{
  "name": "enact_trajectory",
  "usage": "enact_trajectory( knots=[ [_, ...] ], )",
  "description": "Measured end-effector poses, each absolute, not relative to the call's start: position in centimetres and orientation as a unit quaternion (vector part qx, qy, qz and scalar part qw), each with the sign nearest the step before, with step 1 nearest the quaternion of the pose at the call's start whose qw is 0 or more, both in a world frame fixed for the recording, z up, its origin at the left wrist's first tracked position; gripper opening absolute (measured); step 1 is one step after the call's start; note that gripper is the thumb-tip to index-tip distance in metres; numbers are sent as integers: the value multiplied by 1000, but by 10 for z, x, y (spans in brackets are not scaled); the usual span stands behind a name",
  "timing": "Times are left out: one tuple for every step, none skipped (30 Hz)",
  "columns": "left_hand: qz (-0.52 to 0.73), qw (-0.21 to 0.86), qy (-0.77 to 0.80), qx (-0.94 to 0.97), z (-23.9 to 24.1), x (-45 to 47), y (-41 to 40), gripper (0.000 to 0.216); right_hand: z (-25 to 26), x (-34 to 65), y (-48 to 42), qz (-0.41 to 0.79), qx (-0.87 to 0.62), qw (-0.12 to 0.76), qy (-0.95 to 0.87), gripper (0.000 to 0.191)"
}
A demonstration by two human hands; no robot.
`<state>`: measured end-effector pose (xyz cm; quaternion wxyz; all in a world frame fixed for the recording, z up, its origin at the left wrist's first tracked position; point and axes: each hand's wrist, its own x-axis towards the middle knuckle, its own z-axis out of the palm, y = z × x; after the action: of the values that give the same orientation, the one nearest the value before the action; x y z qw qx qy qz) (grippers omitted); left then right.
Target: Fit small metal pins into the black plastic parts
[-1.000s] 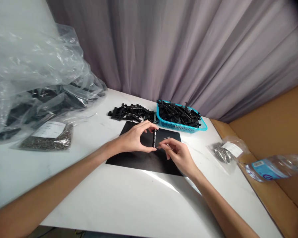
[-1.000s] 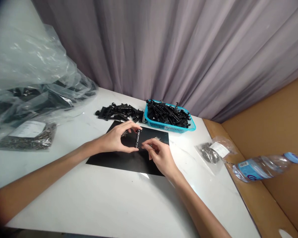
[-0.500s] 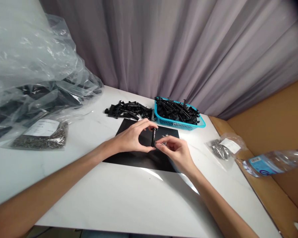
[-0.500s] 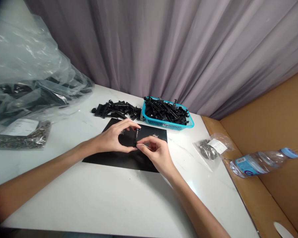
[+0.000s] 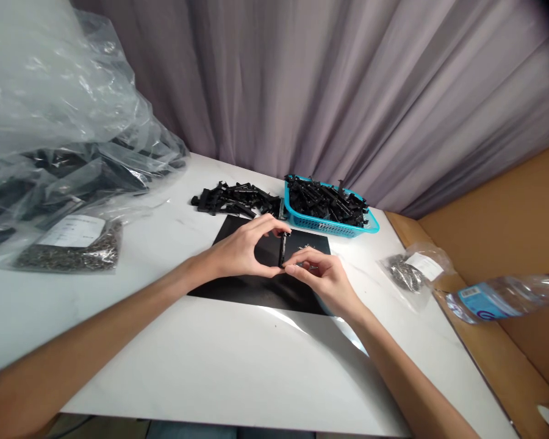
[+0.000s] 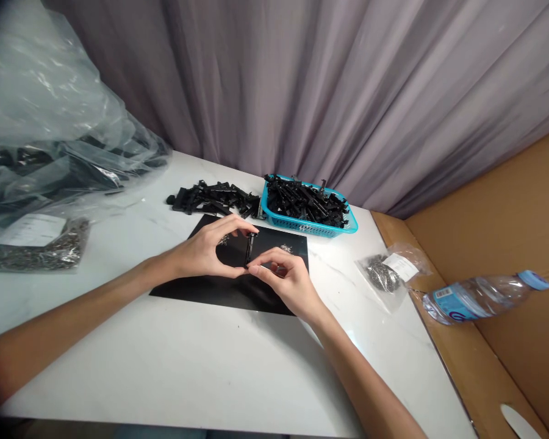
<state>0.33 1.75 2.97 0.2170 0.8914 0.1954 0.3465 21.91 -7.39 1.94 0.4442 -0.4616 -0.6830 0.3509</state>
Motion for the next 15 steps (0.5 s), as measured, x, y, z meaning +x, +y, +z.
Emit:
enact_trajectory(
  knots=[
    [346, 216, 195, 892, 30, 3, 17, 58, 20, 220, -74, 352, -456, 441, -688, 21],
    [347, 215, 194, 892, 30, 4, 17, 58, 21, 220, -74, 355, -451, 438, -692, 20],
    [347, 213, 192, 893, 30, 4, 17, 58, 21, 221, -74, 359, -448, 436, -693, 20],
    [350, 211, 189, 893, 29, 4, 17, 58, 22, 222, -74, 365, -446, 435, -692, 19],
    [353, 208, 185, 893, 29, 4, 17, 58, 22, 222, -74, 371, -445, 436, -689, 19],
    [356, 206, 181, 893, 29, 4, 17, 58, 21, 222, -74, 376, -445, 437, -685, 19],
    [358, 205, 179, 893, 29, 4, 17, 58, 20, 222, -74, 380, -445, 438, -682, 20],
    [360, 206, 179, 892, 29, 5, 17, 58, 19, 222, -73, 383, -446, 441, -678, 21],
    [362, 209, 182, 890, 29, 5, 17, 58, 18, 222, -73, 385, -448, 445, -673, 22],
    [365, 214, 187, 887, 30, 5, 17, 58, 16, 221, -73, 385, -450, 453, -666, 23],
    [367, 218, 193, 883, 31, 5, 16, 58, 15, 221, -73, 386, -452, 463, -658, 23],
    [371, 222, 199, 880, 32, 5, 16, 57, 13, 220, -72, 388, -454, 472, -648, 24],
    [374, 224, 203, 877, 33, 5, 16, 57, 13, 219, -72, 392, -455, 480, -640, 24],
    [377, 225, 204, 875, 33, 5, 16, 56, 12, 219, -72, 397, -454, 487, -632, 24],
    [378, 225, 203, 875, 34, 5, 16, 56, 12, 218, -72, 403, -453, 491, -625, 23]
  ],
)
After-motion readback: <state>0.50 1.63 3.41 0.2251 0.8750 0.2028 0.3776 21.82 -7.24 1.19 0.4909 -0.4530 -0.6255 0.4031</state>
